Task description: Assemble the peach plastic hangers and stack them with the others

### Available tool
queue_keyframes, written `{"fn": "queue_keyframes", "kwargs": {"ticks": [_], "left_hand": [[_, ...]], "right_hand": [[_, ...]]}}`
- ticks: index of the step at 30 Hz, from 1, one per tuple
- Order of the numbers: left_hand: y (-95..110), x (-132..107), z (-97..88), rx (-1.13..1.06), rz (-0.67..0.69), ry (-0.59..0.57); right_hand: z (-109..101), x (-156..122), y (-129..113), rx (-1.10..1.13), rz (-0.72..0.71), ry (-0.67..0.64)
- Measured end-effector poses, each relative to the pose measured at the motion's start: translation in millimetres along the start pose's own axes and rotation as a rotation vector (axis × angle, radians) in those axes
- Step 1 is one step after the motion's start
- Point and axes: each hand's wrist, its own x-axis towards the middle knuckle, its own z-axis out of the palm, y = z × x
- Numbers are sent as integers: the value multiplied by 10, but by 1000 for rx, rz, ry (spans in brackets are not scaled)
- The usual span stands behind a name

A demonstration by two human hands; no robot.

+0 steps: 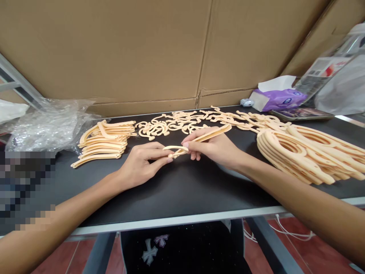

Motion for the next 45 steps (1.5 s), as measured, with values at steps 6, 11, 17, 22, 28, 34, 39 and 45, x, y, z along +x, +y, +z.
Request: {"fn": "queue_keyframes", "kwargs": {"ticks": [6, 11, 17, 22, 28, 34, 39, 45], "left_hand": [[-12, -19, 12, 19, 39, -8], [-8, -34, 25, 98, 117, 20], [14, -56, 37, 192, 210, 71], [29, -70, 48, 254, 218, 93], [54, -71, 56, 290, 245, 129], [5, -70, 52, 347, 233, 148], [-49, -53, 64, 326, 225, 146], [-50, -27, 78, 243, 171, 154]], "right_hand": [[16, -12, -8, -43, -59, -15], [13, -47, -43, -124, -100, -43], [33, -77, -51, -160, -130, -24], [50, -75, -11, -94, -90, -12], [69, -68, 25, 23, -33, -2], [155, -95, 16, 134, 133, 42], [169, -76, 5, 186, 161, 54], [121, -33, -9, 143, 152, 44]]}}
